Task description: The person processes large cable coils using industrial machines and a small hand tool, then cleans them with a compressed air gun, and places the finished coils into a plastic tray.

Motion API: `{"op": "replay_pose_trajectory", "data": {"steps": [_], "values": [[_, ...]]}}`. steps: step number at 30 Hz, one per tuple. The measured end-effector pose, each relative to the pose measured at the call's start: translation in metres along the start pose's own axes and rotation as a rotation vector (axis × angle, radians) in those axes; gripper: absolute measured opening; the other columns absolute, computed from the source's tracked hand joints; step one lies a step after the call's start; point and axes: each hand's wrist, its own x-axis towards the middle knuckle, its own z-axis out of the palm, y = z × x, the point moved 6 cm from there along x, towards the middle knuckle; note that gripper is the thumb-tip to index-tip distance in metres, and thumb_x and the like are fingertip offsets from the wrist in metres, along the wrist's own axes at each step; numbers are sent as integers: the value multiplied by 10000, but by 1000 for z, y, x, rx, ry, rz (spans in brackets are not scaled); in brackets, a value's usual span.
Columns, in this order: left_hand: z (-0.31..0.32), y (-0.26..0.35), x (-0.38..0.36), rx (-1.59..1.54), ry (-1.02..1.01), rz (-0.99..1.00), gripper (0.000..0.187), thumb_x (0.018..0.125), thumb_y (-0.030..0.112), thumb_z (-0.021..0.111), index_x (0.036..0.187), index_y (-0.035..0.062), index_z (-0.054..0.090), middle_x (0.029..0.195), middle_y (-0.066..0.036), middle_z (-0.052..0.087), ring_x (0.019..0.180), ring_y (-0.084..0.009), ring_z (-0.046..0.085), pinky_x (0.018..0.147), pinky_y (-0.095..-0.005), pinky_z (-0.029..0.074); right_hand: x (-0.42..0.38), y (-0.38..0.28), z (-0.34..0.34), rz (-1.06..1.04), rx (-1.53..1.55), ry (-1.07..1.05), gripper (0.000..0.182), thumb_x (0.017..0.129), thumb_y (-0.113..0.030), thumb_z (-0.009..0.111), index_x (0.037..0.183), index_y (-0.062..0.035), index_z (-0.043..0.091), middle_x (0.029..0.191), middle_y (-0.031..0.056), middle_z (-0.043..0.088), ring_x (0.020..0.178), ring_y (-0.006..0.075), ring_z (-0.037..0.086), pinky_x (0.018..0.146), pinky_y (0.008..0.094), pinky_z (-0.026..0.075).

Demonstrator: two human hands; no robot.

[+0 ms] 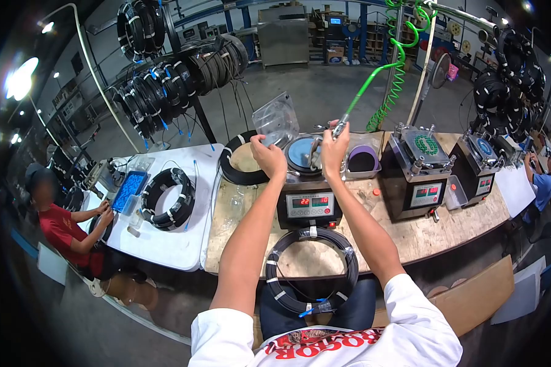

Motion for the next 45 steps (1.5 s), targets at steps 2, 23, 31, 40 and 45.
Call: {"op": "replay_pose_trajectory", "data": {"steps": [2, 23, 31, 40, 45], "values": [[2, -3, 2, -13, 38, 3, 301, 792, -111, 544, 1055, 28, 504, 1041, -189, 590, 990, -398, 590, 874, -482, 457, -6, 2, 9, -103, -113, -82, 162, 905, 52, 540, 1044, -27, 513, 812, 33, 518, 714, 124, 539, 610, 320, 468], [17, 48, -16, 115, -612, 687, 252, 833, 296, 788, 1000, 118, 725, 1047, -79, 588, 1082, -307, 573, 945, -441, 450, 39, -19, -12, -120, 290, 94, 157, 949, 51, 494, 1086, -27, 497, 940, 28, 501, 748, 86, 533, 692, 328, 641], [20, 62, -38, 403, -852, 1082, 447, 882, 502, 744, 1145, 143, 708, 1126, -53, 644, 1138, -243, 580, 974, -422, 425, 38, -34, -39, -42, 55, 1, 214, 917, 12, 505, 1121, -51, 523, 874, -10, 491, 677, 55, 500, 638, 318, 604], [11, 59, -22, 14, -618, 693, 345, 1065, 284, 532, 1175, -10, 674, 1094, -228, 728, 969, -430, 700, 813, -494, 556, 43, -52, -40, -175, -382, -74, 170, 905, 45, 573, 1043, 6, 482, 789, 126, 565, 677, 221, 594, 641, 395, 479], [7, 46, -13, -10, -375, 514, 410, 1122, 269, 440, 1138, -66, 675, 893, -298, 696, 860, -468, 684, 733, -496, 531, 45, -36, -14, -173, -379, -47, 183, 907, 46, 581, 1044, 14, 465, 793, 152, 572, 695, 311, 609, 673, 431, 493]]}}
